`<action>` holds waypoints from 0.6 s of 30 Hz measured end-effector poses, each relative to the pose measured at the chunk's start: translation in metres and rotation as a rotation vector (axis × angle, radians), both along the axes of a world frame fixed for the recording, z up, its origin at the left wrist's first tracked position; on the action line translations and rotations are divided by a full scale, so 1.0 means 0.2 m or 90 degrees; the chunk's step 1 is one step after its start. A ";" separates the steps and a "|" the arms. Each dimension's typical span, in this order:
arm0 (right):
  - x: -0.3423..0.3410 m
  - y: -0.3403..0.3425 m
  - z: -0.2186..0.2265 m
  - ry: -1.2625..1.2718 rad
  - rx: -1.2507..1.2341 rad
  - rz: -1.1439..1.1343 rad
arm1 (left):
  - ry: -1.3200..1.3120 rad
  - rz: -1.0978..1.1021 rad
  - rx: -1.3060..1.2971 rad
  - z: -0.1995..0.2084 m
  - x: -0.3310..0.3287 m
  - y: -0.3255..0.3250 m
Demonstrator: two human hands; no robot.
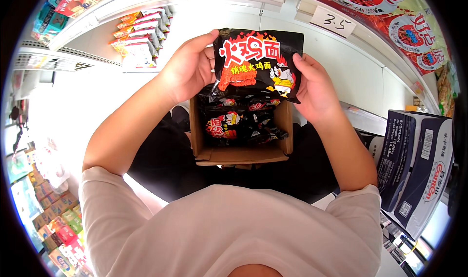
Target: The person takes black snack packets from a cardboard box and places them one by one onto a store shelf. The person arranges the packets in a neat row on the shelf.
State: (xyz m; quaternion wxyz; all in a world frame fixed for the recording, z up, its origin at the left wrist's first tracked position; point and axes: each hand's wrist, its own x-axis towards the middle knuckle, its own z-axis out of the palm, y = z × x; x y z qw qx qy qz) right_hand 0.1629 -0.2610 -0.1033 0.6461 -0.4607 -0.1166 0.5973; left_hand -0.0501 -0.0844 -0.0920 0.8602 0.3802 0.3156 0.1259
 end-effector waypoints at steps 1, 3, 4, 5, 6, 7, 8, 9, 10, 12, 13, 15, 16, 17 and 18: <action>-0.01 0.00 0.00 0.005 0.020 -0.007 | 0.024 0.013 0.002 -0.01 0.01 -0.01; -0.01 0.00 0.00 -0.003 0.021 -0.041 | 0.043 0.036 0.027 -0.04 0.03 -0.03; -0.02 0.00 0.00 -0.005 0.011 -0.049 | 0.067 0.029 0.065 -0.05 0.04 -0.04; -0.02 -0.01 0.01 -0.010 -0.004 -0.060 | 0.109 0.029 0.100 -0.07 0.05 -0.04; -0.03 -0.01 0.01 -0.014 -0.008 -0.070 | 0.150 0.031 0.136 -0.07 0.06 -0.04; -0.04 -0.01 0.02 -0.023 -0.020 -0.082 | 0.192 0.031 0.172 -0.08 0.06 -0.04; -0.05 -0.01 0.02 -0.032 -0.023 -0.094 | 0.207 0.017 0.185 -0.08 0.06 -0.03; -0.06 -0.01 0.02 -0.038 -0.019 -0.101 | 0.222 0.003 0.198 -0.09 0.06 -0.03; -0.07 0.00 0.02 -0.040 -0.027 -0.100 | 0.236 -0.011 0.211 -0.09 0.05 -0.02; -0.08 0.00 0.02 -0.036 -0.032 -0.097 | 0.232 -0.017 0.238 -0.09 0.04 -0.01; -0.08 0.00 0.01 -0.059 -0.031 -0.089 | 0.213 -0.007 0.253 -0.10 0.04 -0.01; -0.08 0.01 -0.01 -0.103 -0.057 -0.099 | 0.173 0.042 0.286 -0.11 0.05 -0.02; -0.08 0.01 -0.03 -0.112 -0.054 -0.093 | 0.152 0.081 0.304 -0.12 0.06 -0.02; -0.08 0.01 -0.04 -0.122 -0.070 -0.098 | 0.130 0.120 0.322 -0.13 0.07 -0.03; -0.09 0.01 -0.05 -0.129 -0.038 -0.077 | 0.124 0.138 0.324 -0.14 0.07 -0.03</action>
